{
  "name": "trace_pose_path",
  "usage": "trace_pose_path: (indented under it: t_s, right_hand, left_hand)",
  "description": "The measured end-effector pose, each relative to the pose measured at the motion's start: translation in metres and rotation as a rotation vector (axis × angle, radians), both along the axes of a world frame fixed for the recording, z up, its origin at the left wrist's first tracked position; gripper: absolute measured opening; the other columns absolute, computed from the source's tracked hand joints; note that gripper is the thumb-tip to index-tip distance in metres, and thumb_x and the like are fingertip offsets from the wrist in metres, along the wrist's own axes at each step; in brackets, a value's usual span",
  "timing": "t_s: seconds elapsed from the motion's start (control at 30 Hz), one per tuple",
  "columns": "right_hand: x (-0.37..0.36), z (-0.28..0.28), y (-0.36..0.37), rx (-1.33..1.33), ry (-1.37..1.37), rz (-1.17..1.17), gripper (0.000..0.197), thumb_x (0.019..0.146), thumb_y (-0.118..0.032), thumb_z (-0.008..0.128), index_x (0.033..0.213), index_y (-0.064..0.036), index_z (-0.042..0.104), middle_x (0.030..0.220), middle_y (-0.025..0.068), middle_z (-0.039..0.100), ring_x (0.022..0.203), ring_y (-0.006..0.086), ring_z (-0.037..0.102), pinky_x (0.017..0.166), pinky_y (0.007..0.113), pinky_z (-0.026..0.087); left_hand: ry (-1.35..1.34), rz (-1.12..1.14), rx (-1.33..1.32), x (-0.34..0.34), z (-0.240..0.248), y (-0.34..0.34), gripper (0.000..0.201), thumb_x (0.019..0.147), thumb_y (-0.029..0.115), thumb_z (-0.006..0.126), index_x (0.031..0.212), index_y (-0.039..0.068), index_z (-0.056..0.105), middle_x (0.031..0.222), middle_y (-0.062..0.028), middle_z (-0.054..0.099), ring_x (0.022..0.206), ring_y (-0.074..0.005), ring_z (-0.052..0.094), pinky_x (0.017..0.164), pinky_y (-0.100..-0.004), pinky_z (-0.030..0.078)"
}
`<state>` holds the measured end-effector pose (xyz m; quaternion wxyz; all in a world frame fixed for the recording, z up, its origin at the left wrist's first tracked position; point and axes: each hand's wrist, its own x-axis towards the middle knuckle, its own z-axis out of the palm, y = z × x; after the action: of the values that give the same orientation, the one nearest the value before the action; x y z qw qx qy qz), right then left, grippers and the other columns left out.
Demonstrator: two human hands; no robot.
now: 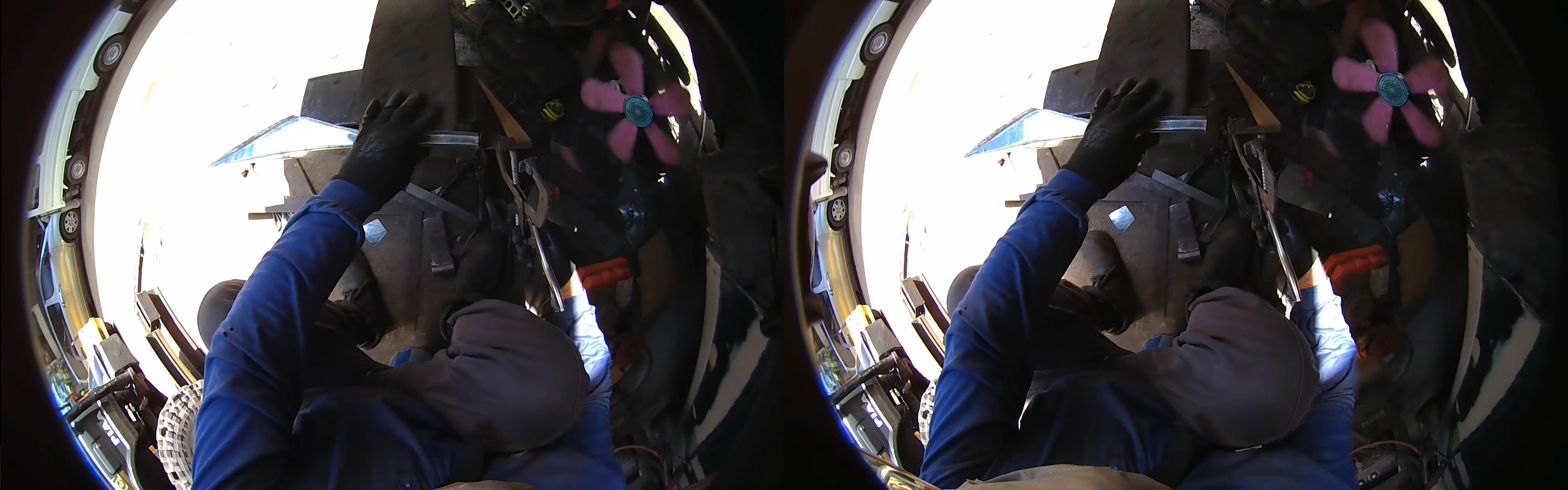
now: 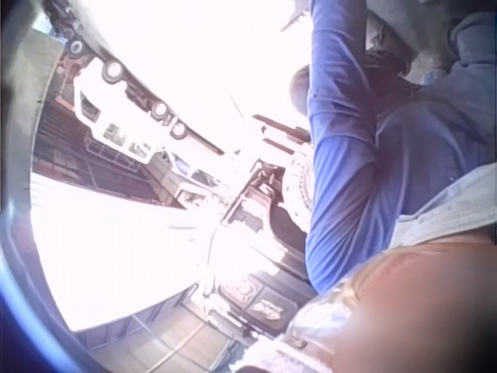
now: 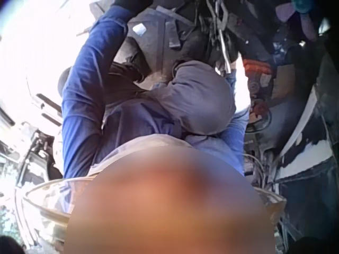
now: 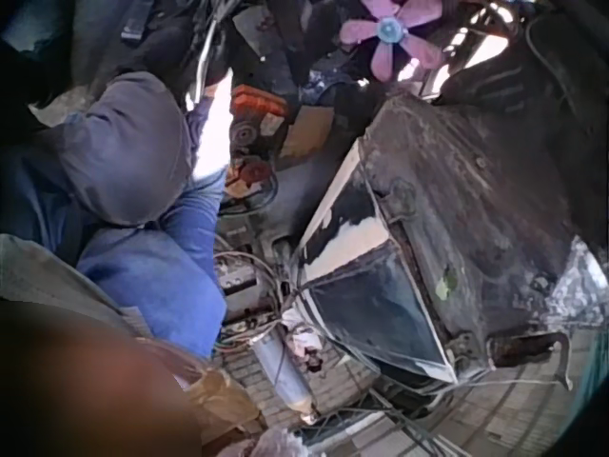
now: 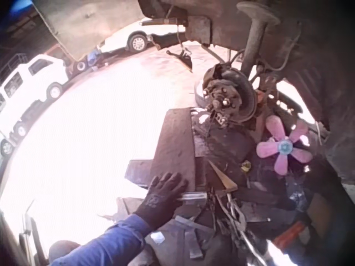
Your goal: The person sits under a vehicle and uses a hammer and metal bar to adjust or remove a metal component near the engine. They repeatedly position the bar and strike it with the hammer to loosen or shift the part.
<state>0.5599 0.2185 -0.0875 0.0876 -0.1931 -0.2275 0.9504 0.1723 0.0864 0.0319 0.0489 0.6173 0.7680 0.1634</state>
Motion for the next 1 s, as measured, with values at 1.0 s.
trace_pose_path:
  t_s: [1.0]
  right_hand:
    - [-0.156, 0.047, 0.158, 0.370, -0.619, 0.432, 0.034, 0.104, -0.029, 0.056, 0.127, -0.0065, 0.068, 0.106, 0.0159, 0.074, 0.081, 0.0267, 0.073, 0.066, 0.038, 0.061]
  left_hand:
    - [-0.243, 0.298, 0.326, 0.006, -0.008, 0.015, 0.045, 0.096, 0.031, 0.068, 0.137, 0.013, 0.065, 0.151, -0.0154, 0.054, 0.147, -0.0340, 0.044, 0.122, -0.0536, 0.028]
